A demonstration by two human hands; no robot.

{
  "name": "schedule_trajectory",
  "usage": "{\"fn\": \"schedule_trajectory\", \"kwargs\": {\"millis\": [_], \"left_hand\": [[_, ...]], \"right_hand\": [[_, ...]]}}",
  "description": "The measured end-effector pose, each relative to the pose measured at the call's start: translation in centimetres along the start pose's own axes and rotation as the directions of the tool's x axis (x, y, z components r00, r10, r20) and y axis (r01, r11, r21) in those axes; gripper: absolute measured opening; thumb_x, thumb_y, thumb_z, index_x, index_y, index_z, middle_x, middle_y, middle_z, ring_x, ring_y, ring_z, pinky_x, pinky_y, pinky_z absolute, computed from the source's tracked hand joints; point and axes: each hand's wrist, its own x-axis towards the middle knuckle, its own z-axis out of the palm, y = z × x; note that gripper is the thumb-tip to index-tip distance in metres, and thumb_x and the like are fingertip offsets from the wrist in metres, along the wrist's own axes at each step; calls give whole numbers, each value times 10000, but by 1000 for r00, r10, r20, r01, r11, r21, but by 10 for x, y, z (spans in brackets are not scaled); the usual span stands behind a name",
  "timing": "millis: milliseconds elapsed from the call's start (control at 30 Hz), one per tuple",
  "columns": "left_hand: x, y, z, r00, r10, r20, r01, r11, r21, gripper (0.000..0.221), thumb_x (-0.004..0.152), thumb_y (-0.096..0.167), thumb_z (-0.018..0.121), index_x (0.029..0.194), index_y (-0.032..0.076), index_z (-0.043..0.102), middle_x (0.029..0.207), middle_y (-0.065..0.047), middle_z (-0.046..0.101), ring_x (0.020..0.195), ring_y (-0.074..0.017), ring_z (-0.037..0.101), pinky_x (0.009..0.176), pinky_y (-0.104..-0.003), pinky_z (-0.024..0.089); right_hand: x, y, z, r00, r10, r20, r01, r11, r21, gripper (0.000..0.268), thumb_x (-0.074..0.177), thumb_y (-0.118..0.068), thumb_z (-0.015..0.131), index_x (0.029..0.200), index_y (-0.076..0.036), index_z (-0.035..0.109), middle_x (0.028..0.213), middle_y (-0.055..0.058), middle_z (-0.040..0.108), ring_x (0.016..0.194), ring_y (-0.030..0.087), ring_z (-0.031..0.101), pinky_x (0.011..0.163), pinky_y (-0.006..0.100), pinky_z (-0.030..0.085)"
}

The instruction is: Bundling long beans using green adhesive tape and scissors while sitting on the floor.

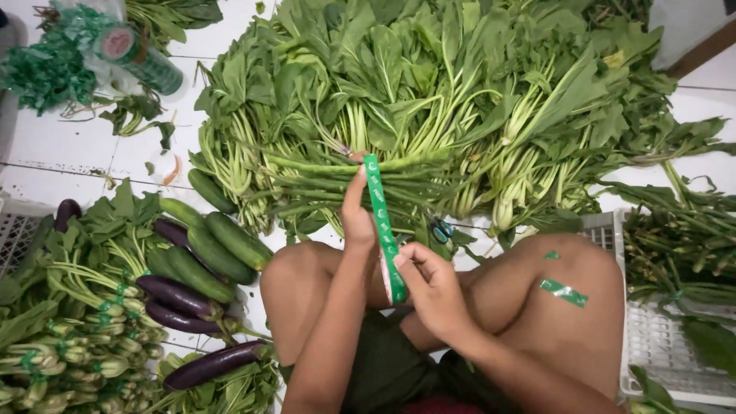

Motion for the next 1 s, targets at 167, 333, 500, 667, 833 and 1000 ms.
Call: {"fn": "schedule_trajectory", "kwargs": {"millis": [167,333,500,667,833,1000], "left_hand": [[3,9,6,982,67,177,-9,951,-310,233,896,178,587,1114,93,589,1118,-36,563,1036,-199,582,1034,-473,503],[4,11,5,993,20,120,14,960,-279,192,896,178,613,1054,72,633,1055,-35,600,980,-260,633,991,-453,528],[8,-2,-8,974,112,195,-55,960,-274,131,957,153,591,1055,72,559,1024,-119,555,1001,-301,669,1004,-495,542],[-4,17,-16,948,166,272,-148,985,-83,144,991,160,634,1086,128,530,1049,15,472,1080,-124,542,1115,-407,449],[-4,26,-19,909,333,252,-358,932,56,191,914,70,734,991,77,559,1044,-64,528,1101,-197,539,1074,-378,412],[-15,34,-25,921,316,227,-352,925,140,156,937,94,752,1010,75,616,1097,-69,614,1181,-172,559,1147,-383,369]], "right_hand": [[4,19,-2,990,-129,-49,125,989,-75,231,1034,-141,579,805,-114,572,742,-55,483,685,56,424,616,234,362],[7,24,-9,997,-63,43,68,987,-143,253,1028,-175,589,782,-116,577,714,-55,479,668,56,440,609,241,358],[13,46,-5,990,20,139,-14,999,-46,225,1013,-68,603,796,-85,661,612,-53,501,638,76,467,619,254,443],[20,46,0,979,23,201,23,974,-227,186,1000,-114,629,820,-83,664,578,25,596,588,114,501,589,277,456],[31,76,4,976,37,215,56,911,-409,142,1008,-191,618,874,-179,665,559,-6,575,541,118,521,550,287,443],[31,83,18,963,-62,264,151,932,-331,126,1019,-115,601,895,-106,625,565,16,509,596,107,495,550,284,442]]}}
